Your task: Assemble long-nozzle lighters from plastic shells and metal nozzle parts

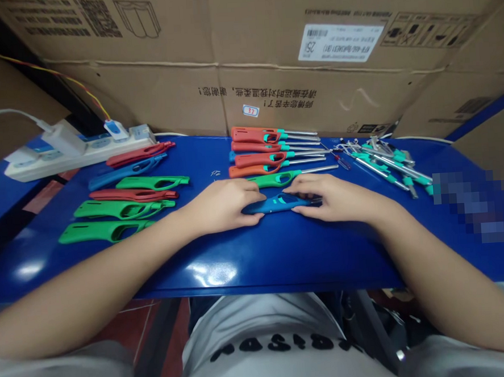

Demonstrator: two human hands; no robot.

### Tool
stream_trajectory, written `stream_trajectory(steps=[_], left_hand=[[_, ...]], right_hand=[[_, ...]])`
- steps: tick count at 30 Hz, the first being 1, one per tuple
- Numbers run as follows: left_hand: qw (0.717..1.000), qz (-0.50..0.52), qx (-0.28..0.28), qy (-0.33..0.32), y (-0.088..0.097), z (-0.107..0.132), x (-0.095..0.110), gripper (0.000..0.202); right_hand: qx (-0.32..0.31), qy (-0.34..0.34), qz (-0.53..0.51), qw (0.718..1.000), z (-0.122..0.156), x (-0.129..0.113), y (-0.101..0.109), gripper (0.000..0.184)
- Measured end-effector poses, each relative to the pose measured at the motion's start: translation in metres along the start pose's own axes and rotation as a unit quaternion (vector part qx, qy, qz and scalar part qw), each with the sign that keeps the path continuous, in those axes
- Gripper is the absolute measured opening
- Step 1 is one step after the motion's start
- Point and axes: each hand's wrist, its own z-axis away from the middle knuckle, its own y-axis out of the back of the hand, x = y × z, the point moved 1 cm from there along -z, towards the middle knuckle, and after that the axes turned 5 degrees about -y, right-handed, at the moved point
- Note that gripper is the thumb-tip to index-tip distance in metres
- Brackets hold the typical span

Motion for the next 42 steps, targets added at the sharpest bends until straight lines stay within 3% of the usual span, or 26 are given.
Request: stream_trajectory(steps=[6, 13, 16, 22, 26, 30, 33, 35, 38, 40, 41, 42], left_hand=[[1.0, 0.018, -0.003, -0.013, 0.003, 0.002, -0.008, 0.031], [0.996, -0.084, -0.033, -0.015, 0.002, 0.0, 0.014, 0.028], [0.993, -0.114, -0.037, -0.024, -0.003, -0.002, 0.015, 0.029], [0.997, -0.065, 0.03, -0.032, -0.006, 0.0, -0.002, 0.036], [0.995, -0.052, 0.065, -0.048, -0.001, 0.002, -0.001, 0.04], [0.995, -0.05, 0.079, -0.045, 0.003, 0.003, 0.001, 0.038], [0.995, 0.024, 0.102, 0.001, 0.002, 0.0, 0.001, 0.037], [0.977, 0.162, 0.12, 0.067, 0.002, -0.003, 0.001, 0.039], [0.884, 0.421, 0.09, 0.184, -0.001, -0.009, 0.004, 0.043], [0.84, 0.492, 0.063, 0.221, -0.002, -0.011, 0.007, 0.043], [0.846, 0.482, 0.066, 0.218, -0.002, -0.01, 0.007, 0.044], [0.87, 0.444, 0.08, 0.2, -0.001, -0.009, 0.007, 0.044]], right_hand=[[-0.006, -0.015, -0.005, 1.0, 0.0, 0.003, 0.007, 0.026], [0.003, -0.046, 0.051, 0.998, -0.003, -0.003, -0.003, 0.028], [-0.007, -0.031, 0.103, 0.994, -0.002, -0.006, -0.005, 0.033], [-0.001, 0.015, 0.097, 0.995, 0.0, -0.007, 0.001, 0.027], [0.032, 0.05, 0.123, 0.991, 0.003, -0.01, 0.005, 0.035], [0.052, 0.041, 0.126, 0.99, 0.004, -0.011, 0.006, 0.035], [0.102, 0.023, 0.125, 0.987, 0.003, -0.009, 0.007, 0.033], [0.133, 0.026, 0.147, 0.98, 0.002, -0.007, 0.009, 0.04], [0.144, 0.053, 0.186, 0.97, 0.001, -0.006, 0.01, 0.043], [0.15, 0.066, 0.179, 0.97, 0.0, -0.005, 0.011, 0.035], [0.154, 0.067, 0.167, 0.971, 0.001, -0.004, 0.011, 0.034], [0.159, 0.064, 0.153, 0.973, 0.001, -0.004, 0.011, 0.033]])
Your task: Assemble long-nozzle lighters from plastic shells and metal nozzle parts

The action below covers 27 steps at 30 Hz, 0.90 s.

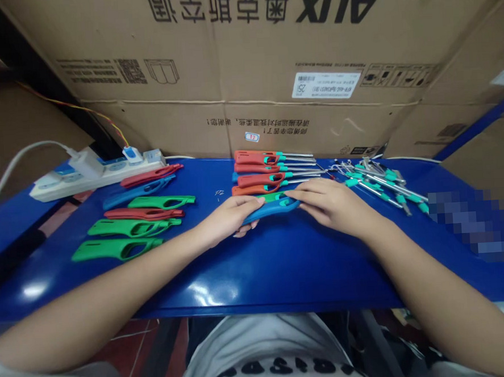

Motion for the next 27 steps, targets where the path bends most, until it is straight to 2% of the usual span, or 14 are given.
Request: stream_trajectory(steps=[2, 4, 6, 9, 12, 16, 18, 20, 22, 27], left_hand=[[0.985, -0.136, 0.02, -0.102, 0.002, 0.003, 0.0, 0.04], [0.945, -0.265, 0.018, -0.192, 0.003, 0.007, 0.0, 0.036], [0.917, -0.329, 0.001, -0.225, 0.004, 0.009, -0.001, 0.037], [0.905, -0.361, -0.014, -0.226, 0.008, 0.008, -0.004, 0.036], [0.888, -0.403, -0.014, -0.22, 0.016, 0.005, -0.006, 0.037], [0.873, -0.436, -0.022, -0.217, 0.029, 0.002, -0.008, 0.042], [0.867, -0.446, -0.018, -0.219, 0.035, 0.001, -0.008, 0.044], [0.863, -0.454, -0.012, -0.22, 0.04, 0.0, -0.008, 0.045], [0.861, -0.459, -0.009, -0.219, 0.043, -0.001, -0.009, 0.045], [0.854, -0.469, -0.018, -0.226, 0.044, -0.001, -0.011, 0.042]], right_hand=[[0.007, -0.011, -0.023, 1.0, 0.001, 0.0, 0.001, 0.032], [0.007, -0.014, -0.039, 0.999, 0.002, 0.0, 0.002, 0.031], [0.0, -0.014, -0.046, 0.999, 0.002, -0.002, 0.002, 0.031], [-0.017, -0.027, -0.034, 0.999, 0.001, -0.005, 0.002, 0.03], [-0.035, -0.045, 0.029, 0.998, 0.0, 0.0, 0.004, 0.03], [-0.048, -0.128, 0.166, 0.977, 0.008, 0.027, 0.015, 0.04], [-0.063, -0.172, 0.194, 0.964, 0.014, 0.042, 0.023, 0.034], [-0.079, -0.189, 0.178, 0.962, 0.018, 0.053, 0.031, 0.023], [-0.092, -0.186, 0.151, 0.967, 0.02, 0.057, 0.035, 0.02], [-0.087, -0.14, 0.107, 0.98, 0.013, 0.047, 0.029, 0.02]])
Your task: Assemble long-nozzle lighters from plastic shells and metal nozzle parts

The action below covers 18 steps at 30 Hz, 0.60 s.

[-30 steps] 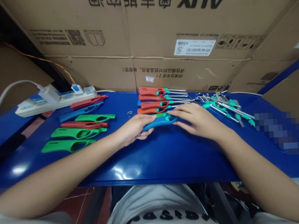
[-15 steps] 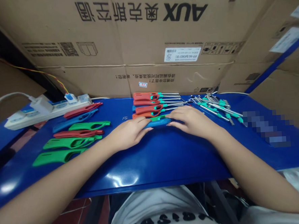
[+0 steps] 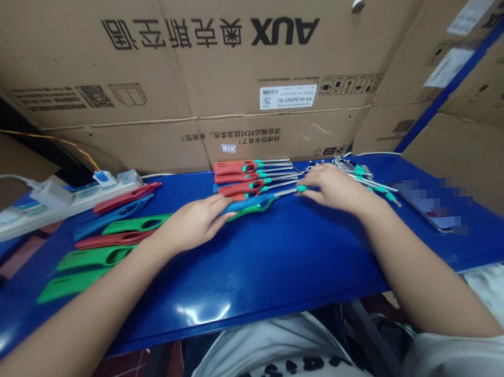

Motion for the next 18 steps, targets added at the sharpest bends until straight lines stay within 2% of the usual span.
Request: stream_trajectory(steps=[7, 11, 14, 18], left_hand=[[1.0, 0.009, -0.019, -0.021, -0.008, 0.0, 0.01, 0.046], [1.0, 0.008, -0.012, -0.028, -0.009, 0.0, 0.011, 0.043], [0.999, 0.031, 0.009, -0.028, -0.007, 0.0, 0.01, 0.04], [0.991, 0.102, 0.08, -0.015, -0.006, 0.0, 0.015, 0.029]], right_hand=[[-0.013, 0.078, -0.058, 0.995, -0.007, -0.042, -0.015, 0.027], [-0.008, 0.081, -0.063, 0.995, -0.006, -0.046, -0.016, 0.025], [0.031, 0.094, -0.087, 0.991, -0.005, -0.042, -0.014, 0.026], [0.104, 0.137, -0.092, 0.981, -0.004, -0.041, -0.014, 0.029]])
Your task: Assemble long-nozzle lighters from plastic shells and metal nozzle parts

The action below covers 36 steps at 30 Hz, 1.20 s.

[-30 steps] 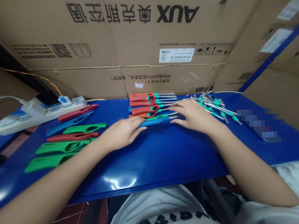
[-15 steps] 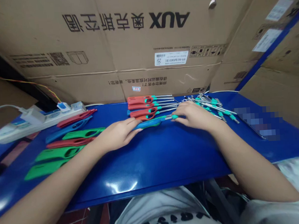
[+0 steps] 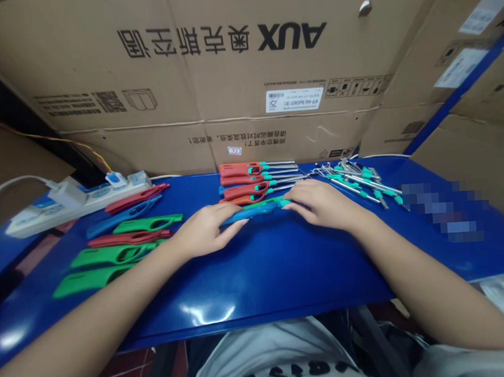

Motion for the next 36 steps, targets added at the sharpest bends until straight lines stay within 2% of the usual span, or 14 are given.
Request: stream_trajectory(steps=[2, 4, 8, 12, 15, 19, 22, 27, 30, 33, 36], left_hand=[[0.998, 0.033, 0.041, 0.03, -0.004, 0.0, 0.003, 0.025], [0.995, 0.068, 0.057, 0.054, -0.01, 0.001, 0.005, 0.027], [0.991, 0.116, 0.02, 0.066, -0.02, 0.002, 0.002, 0.034], [0.993, 0.102, -0.025, 0.047, -0.019, 0.002, -0.001, 0.034], [0.995, 0.058, -0.077, 0.035, -0.016, 0.001, 0.001, 0.037], [0.988, -0.031, -0.147, 0.023, -0.015, -0.001, 0.008, 0.04], [0.984, -0.074, -0.163, 0.01, -0.014, -0.002, 0.014, 0.041], [0.985, -0.108, -0.13, 0.011, -0.01, -0.002, 0.014, 0.042], [0.988, -0.127, -0.075, 0.036, -0.005, -0.003, 0.01, 0.042], [0.985, -0.146, -0.03, 0.082, -0.002, -0.004, 0.002, 0.038], [0.974, -0.163, -0.023, 0.155, 0.001, -0.006, -0.012, 0.034]], right_hand=[[0.029, 0.032, -0.002, 0.999, 0.0, -0.002, -0.003, 0.03], [0.041, 0.061, -0.003, 0.997, 0.0, -0.003, -0.007, 0.029], [0.028, 0.08, -0.01, 0.996, 0.002, -0.004, -0.016, 0.028], [-0.008, 0.07, -0.008, 0.997, 0.005, -0.003, -0.026, 0.03], [-0.065, 0.039, -0.029, 0.997, 0.005, -0.003, -0.031, 0.027], [-0.134, -0.055, -0.084, 0.986, 0.003, -0.004, -0.029, 0.015], [-0.17, -0.105, -0.12, 0.973, 0.002, -0.005, -0.025, 0.021], [-0.181, -0.118, -0.195, 0.957, 0.003, 0.005, -0.019, 0.027], [-0.117, -0.108, -0.212, 0.964, 0.002, 0.017, -0.018, 0.027], [-0.051, -0.133, -0.107, 0.984, 0.0, 0.032, -0.021, 0.022], [-0.047, -0.153, -0.011, 0.987, -0.008, 0.043, -0.026, 0.03]])
